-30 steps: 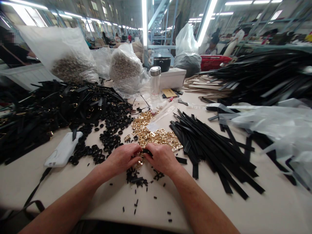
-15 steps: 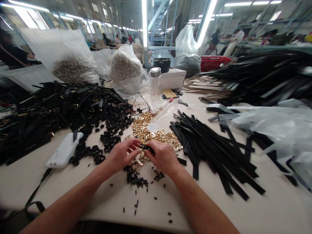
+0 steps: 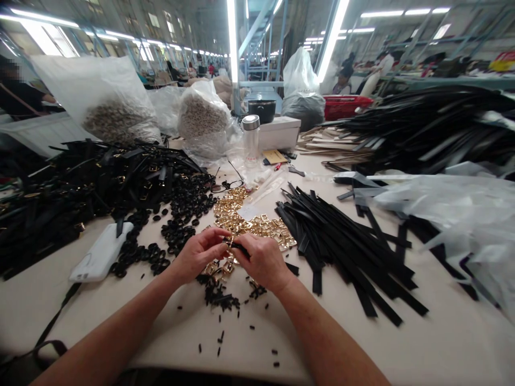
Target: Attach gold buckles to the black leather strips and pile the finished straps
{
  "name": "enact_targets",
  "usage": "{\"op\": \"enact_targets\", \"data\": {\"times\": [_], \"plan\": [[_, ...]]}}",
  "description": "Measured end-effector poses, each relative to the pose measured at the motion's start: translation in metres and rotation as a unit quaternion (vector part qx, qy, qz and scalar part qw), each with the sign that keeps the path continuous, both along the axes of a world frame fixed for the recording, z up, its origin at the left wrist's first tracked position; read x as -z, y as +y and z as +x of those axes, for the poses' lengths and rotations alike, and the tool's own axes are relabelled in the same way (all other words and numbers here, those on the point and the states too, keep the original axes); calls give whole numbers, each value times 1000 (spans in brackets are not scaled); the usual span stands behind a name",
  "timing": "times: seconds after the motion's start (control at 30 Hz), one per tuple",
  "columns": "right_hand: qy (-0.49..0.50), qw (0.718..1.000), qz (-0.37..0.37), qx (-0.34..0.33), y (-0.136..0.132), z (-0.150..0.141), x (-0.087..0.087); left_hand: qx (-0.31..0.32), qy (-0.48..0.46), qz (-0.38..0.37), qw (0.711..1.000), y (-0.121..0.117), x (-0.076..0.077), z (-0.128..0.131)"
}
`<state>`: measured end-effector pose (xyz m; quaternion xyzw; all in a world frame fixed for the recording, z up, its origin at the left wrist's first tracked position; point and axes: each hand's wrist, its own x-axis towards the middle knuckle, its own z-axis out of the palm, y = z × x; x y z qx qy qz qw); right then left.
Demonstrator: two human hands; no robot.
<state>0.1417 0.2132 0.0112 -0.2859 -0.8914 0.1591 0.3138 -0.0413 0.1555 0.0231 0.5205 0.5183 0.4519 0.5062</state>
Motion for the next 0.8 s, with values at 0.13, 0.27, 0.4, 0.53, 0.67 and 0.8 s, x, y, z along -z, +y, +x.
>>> {"op": "enact_targets", "data": {"times": [0.13, 0.27, 0.4, 0.53, 0.67, 0.8], "plan": [[-7, 1000, 3, 0, -1, -1, 0, -7, -30, -17, 999, 0, -1, 0], [-25, 1000, 2, 7, -1, -1, 1, -16, -5, -8, 1000, 1, 1, 0], [-11, 1000, -11, 0, 0, -2, 5, -43, 42, 20, 998, 2, 3, -1], [0, 999, -32, 20, 0, -2, 7, -46, 50, 26, 997, 3, 6, -1], [-3, 999, -34, -7, -1, -2, 6, -31, 38, 26, 998, 3, 8, 2], [2, 999, -25, -37, -2, -3, 4, -30, 63, 37, 997, 2, 7, 4]]}}
